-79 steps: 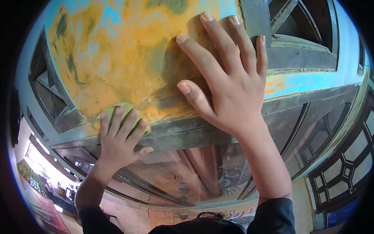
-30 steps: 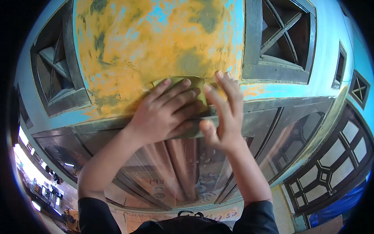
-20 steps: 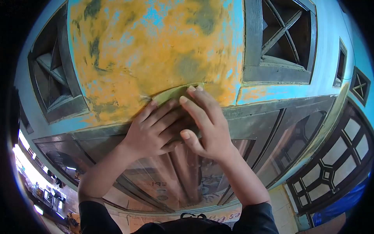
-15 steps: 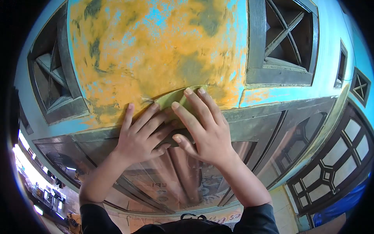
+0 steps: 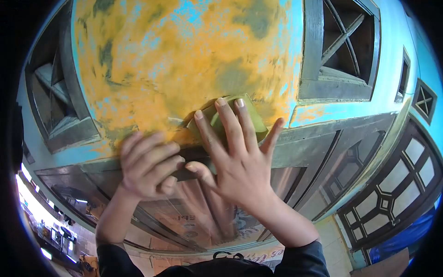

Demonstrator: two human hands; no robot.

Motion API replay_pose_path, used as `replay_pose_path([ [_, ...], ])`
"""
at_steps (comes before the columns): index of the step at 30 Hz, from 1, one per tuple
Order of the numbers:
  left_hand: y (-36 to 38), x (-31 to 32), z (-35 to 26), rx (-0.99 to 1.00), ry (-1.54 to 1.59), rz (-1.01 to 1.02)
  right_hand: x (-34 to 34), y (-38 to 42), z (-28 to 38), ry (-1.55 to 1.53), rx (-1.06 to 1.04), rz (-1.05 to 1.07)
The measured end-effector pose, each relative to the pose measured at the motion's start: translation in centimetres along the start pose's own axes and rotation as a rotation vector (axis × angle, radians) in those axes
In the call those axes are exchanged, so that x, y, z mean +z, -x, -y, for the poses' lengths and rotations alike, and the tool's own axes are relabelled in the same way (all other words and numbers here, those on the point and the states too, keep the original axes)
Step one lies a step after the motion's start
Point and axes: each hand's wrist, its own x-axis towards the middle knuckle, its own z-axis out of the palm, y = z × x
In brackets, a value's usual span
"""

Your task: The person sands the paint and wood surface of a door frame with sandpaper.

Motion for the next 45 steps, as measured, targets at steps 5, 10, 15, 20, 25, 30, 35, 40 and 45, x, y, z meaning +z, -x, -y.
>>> replay_pose_path([
  [5,2.3,0.2,0.2,-0.313,-0.151,-0.14,2.6,1.7,-3.8,-0.113,0.304,-0.187],
  [10,3.8,1.8,-1.5,-0.472,-0.203,-0.145,5.9,4.9,1.3,-0.083,0.087,-0.103],
  [15,4.5,2.3,-2.5,-0.536,-0.202,-0.13,4.5,3.4,-3.1,-0.171,0.373,-0.23],
  [20,5.6,3.6,-2.9,-0.551,-0.202,-0.179,5.0,4.9,-1.0,-0.041,0.182,-0.111],
  [25,5.8,3.9,-3.1,-0.553,-0.215,-0.196,4.2,4.2,-1.4,-0.135,0.314,-0.153],
  [30,6.2,4.1,-2.9,-0.526,-0.214,-0.213,4.2,4.6,-3.4,0.006,0.318,-0.104],
  [35,6.1,4.2,-3.1,-0.548,-0.228,-0.218,4.9,4.5,-0.7,-0.086,0.194,-0.121],
  [40,6.4,3.8,-2.6,-0.462,-0.275,-0.179,4.3,4.5,-3.8,0.056,0.257,-0.166],
  [45,6.4,4.0,-2.9,-0.493,-0.284,-0.169,4.9,4.8,-0.2,-0.031,0.195,-0.124],
])
